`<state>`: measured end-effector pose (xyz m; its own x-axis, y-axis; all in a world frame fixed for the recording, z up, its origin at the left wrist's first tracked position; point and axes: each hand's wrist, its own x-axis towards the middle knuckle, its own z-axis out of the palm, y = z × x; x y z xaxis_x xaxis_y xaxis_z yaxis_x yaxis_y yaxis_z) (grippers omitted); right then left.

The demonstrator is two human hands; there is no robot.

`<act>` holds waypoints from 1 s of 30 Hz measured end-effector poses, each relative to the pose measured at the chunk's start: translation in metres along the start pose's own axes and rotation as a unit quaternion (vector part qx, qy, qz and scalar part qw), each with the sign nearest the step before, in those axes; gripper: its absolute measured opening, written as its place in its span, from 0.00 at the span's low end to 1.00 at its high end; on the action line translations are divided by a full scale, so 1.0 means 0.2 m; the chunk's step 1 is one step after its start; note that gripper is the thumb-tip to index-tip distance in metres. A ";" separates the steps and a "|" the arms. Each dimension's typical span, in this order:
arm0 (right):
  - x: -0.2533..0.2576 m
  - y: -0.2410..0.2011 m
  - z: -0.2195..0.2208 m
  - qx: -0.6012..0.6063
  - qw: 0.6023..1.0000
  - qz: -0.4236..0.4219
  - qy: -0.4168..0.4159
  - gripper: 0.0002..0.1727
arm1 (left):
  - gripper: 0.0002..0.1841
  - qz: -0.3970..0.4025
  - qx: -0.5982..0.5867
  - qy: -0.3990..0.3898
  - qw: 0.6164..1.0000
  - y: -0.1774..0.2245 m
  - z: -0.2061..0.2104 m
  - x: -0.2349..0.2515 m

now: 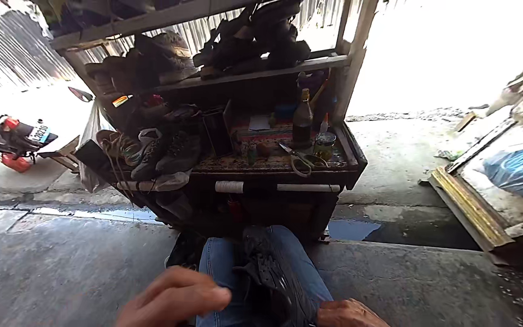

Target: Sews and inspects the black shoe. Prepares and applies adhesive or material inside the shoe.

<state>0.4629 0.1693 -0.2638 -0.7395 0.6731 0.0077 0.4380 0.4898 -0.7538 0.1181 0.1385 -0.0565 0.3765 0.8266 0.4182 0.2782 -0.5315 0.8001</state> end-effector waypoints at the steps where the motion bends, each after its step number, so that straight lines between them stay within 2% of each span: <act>1: -0.02 -0.01 0.00 -0.005 1.000 0.000 0.011 0.14 | 0.20 -0.023 -0.023 -0.035 0.999 -0.20 0.12 -0.02; 2: -0.03 -0.01 0.01 -0.007 1.000 0.004 0.017 0.14 | 0.15 -0.059 -0.043 -0.057 0.996 -0.36 0.23 -0.06; 4: -0.05 0.00 0.01 -0.002 1.000 0.026 0.014 0.14 | 0.11 -0.143 -0.070 -0.091 0.983 -0.61 0.44 -0.17; 6: -0.06 0.03 0.04 -0.001 0.999 0.043 0.019 0.14 | 0.10 -0.207 -0.092 -0.102 0.969 -0.74 0.61 -0.26; 8: -0.06 0.05 0.04 -0.004 0.999 0.041 0.027 0.14 | 0.11 -0.219 -0.078 -0.089 0.968 -0.80 0.72 -0.31; 10: -0.04 0.05 0.06 -0.015 0.998 0.037 0.039 0.15 | 0.14 -0.210 0.010 -0.105 0.972 -0.84 0.76 -0.31; 13: -0.01 0.00 0.05 -0.040 0.998 0.038 0.023 0.16 | 0.16 -0.231 0.056 -0.245 0.940 -0.80 0.71 -0.26; 15: 0.02 -0.03 0.03 -0.060 0.998 0.035 0.006 0.17 | 0.15 -0.240 0.052 -0.300 0.922 -0.79 0.68 -0.23; 17: 0.04 -0.05 0.02 -0.066 0.997 0.029 -0.010 0.17 | 0.12 -0.238 0.024 -0.274 0.931 -0.82 0.67 -0.26; 19: 0.07 -0.06 0.00 -0.064 0.997 0.028 -0.022 0.18 | 0.11 -0.238 0.006 -0.212 0.948 -0.85 0.68 -0.30; 22: 0.09 -0.07 -0.02 -0.057 0.997 0.039 -0.031 0.17 | 0.11 -0.212 0.060 -0.117 0.968 -0.83 0.68 -0.35; 24: 0.10 -0.06 -0.03 -0.059 0.997 0.036 -0.027 0.16 | 0.11 -0.207 0.079 -0.101 0.970 -0.80 0.64 -0.36; 26: 0.10 -0.05 -0.04 -0.059 0.998 0.032 -0.019 0.15 | 0.11 -0.212 0.008 -0.114 0.971 -0.78 0.56 -0.35; 28: 0.10 -0.05 -0.05 -0.056 0.997 0.043 -0.021 0.13 | 0.11 -0.205 -0.150 -0.114 0.961 -0.78 0.48 -0.36; 30: 0.10 -0.05 -0.05 -0.049 0.997 0.059 -0.025 0.11 | 0.11 -0.198 -0.349 -0.094 0.911 -0.81 0.47 -0.36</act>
<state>0.4491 0.1834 -0.2483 -0.7029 0.7025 -0.1116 0.5701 0.4625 -0.6791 0.1288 0.1468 -0.2561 0.5322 0.8466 0.0087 -0.1791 0.1025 0.9785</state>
